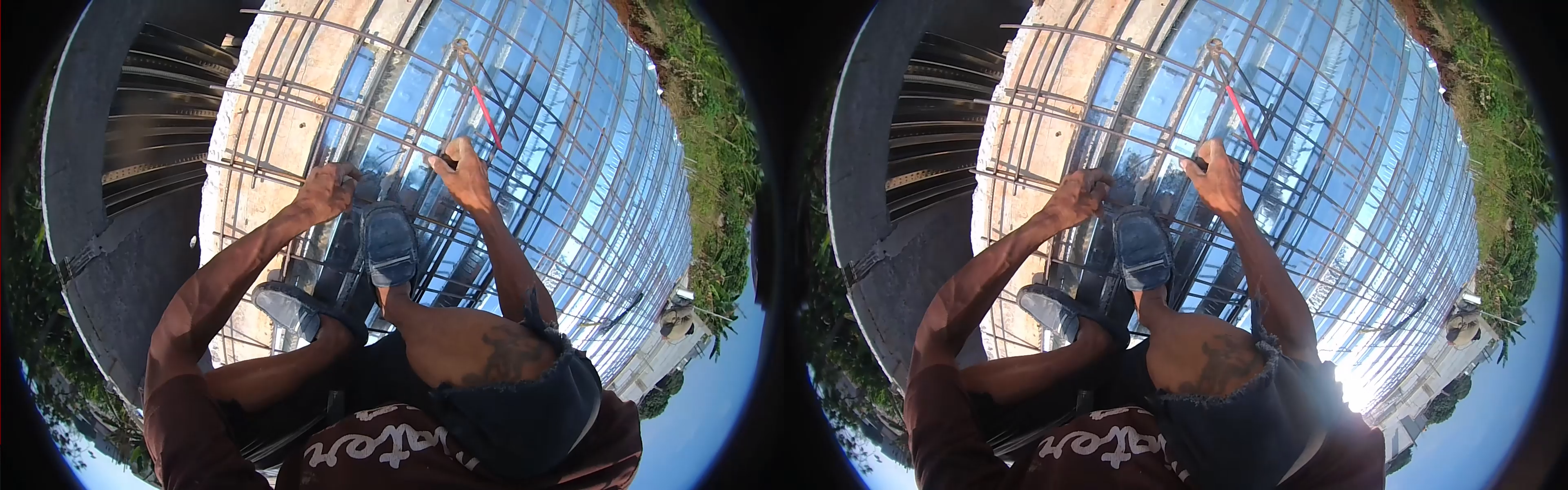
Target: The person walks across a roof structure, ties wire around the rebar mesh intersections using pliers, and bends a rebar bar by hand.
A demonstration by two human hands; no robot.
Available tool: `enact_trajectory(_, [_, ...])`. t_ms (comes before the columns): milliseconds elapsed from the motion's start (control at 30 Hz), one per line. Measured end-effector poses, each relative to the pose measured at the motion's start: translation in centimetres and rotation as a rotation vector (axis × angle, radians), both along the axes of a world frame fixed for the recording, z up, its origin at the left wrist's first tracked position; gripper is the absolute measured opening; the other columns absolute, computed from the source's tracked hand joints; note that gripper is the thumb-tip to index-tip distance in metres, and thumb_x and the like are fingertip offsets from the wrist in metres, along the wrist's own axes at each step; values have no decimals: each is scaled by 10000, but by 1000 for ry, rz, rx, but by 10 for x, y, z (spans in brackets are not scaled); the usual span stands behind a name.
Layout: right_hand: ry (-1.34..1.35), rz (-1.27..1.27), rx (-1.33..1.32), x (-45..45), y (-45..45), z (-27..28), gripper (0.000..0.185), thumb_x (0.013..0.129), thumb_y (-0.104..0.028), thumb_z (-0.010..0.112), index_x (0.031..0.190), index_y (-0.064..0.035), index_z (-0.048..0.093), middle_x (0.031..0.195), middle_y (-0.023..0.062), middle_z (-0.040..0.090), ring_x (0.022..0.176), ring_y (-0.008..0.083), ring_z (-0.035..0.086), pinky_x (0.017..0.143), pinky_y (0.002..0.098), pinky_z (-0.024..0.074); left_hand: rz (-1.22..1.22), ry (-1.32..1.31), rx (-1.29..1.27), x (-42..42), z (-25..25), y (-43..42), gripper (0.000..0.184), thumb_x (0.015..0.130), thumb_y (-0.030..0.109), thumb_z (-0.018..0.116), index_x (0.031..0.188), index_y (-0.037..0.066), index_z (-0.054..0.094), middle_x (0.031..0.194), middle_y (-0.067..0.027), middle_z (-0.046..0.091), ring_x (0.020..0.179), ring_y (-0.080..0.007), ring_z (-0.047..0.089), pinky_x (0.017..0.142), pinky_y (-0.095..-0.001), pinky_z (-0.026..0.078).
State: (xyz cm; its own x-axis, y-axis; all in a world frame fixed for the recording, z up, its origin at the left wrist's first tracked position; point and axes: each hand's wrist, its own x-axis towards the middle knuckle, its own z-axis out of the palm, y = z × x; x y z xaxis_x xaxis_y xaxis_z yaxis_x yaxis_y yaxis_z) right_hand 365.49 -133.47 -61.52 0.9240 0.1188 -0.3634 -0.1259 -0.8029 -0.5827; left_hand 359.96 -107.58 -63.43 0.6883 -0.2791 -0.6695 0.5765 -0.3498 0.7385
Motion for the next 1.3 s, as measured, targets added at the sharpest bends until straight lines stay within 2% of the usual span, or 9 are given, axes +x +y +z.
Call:
enact_trajectory(267, [-24, -18, 73, -4, -1, -2, 329, 789, -285, 682, 922, -24, 532, 829, 123, 581, 796, 244, 575, 730, 370, 455, -29, 71, -17, 15, 4, -6, 236, 905, 74, 449, 1089, -22, 560, 650, -51, 576, 574, -116, 539, 559, -269, 447])
enact_trajectory(333, [-425, 40, 57, -3, 6, 0, 225, 793, -224, 657, 883, -41, 562, 756, 115, 562, 775, 289, 573, 715, 410, 435, 38, 154, -114, 17, 9, -9, 236, 905, 83, 450, 1089, -10, 565, 641, -46, 568, 577, -113, 533, 568, -263, 439])
enact_trajectory(533, [-403, 434, 11, 29, -2, -28, 71, 816, -101, 575, 866, -62, 607, 760, 86, 563, 723, 238, 570, 627, 395, 440, 47, 155, -153, 23, 5, -13, 207, 879, 62, 497, 1049, 13, 604, 688, -56, 590, 603, -116, 555, 597, -261, 455])
enact_trajectory(733, [134, 157, 775, 34, -8, -32, 137, 844, -110, 545, 899, -74, 665, 797, 84, 594, 689, 214, 587, 613, 337, 479, -172, 81, -51, 33, 2, -7, 245, 896, 155, 493, 1057, 18, 617, 649, -50, 556, 567, -103, 512, 549, -269, 416])
enact_trajectory(800, [-163, 515, -47, 36, -5, -19, 188, 831, -129, 581, 985, -86, 680, 861, 100, 638, 826, 276, 600, 759, 375, 476, -136, 88, -101, 35, 2, -4, 227, 872, 110, 507, 1040, 15, 626, 715, -48, 583, 571, -95, 518, 547, -247, 421])
enact_trajectory(967, [-144, 574, -106, 44, -3, -22, 185, 822, -150, 574, 963, -111, 687, 891, 71, 640, 860, 247, 596, 751, 368, 473, -380, -175, -48, 43, 2, -1, 244, 828, 65, 536, 1045, 25, 639, 872, -66, 645, 680, -128, 580, 610, -244, 462])
enact_trajectory(1033, [-212, 629, -105, 44, -3, -27, 179, 809, -154, 578, 947, -131, 690, 855, 52, 631, 861, 221, 592, 705, 367, 474, -262, 216, -82, 49, 2, -7, 292, 802, 50, 544, 1079, 43, 633, 1048, -93, 639, 868, -190, 607, 752, -262, 479])
enact_trajectory(1100, [-135, 550, -171, 48, 1, -26, 148, 779, -160, 601, 892, -119, 688, 851, 60, 627, 889, 223, 588, 720, 363, 481, -350, 44, -71, 48, 6, -9, 297, 807, 58, 547, 1092, 43, 628, 1086, -104, 629, 934, -202, 595, 803, -269, 466])
enact_trajectory(1300, [-260, 425, -137, 28, 20, 2, 78, 774, -123, 586, 779, -56, 625, 753, 119, 573, 805, 288, 586, 707, 403, 478, -58, -59, -144, 35, 8, -24, 250, 876, 162, 559, 1050, -1, 633, 939, -116, 675, 865, -177, 612, 761, -280, 470])
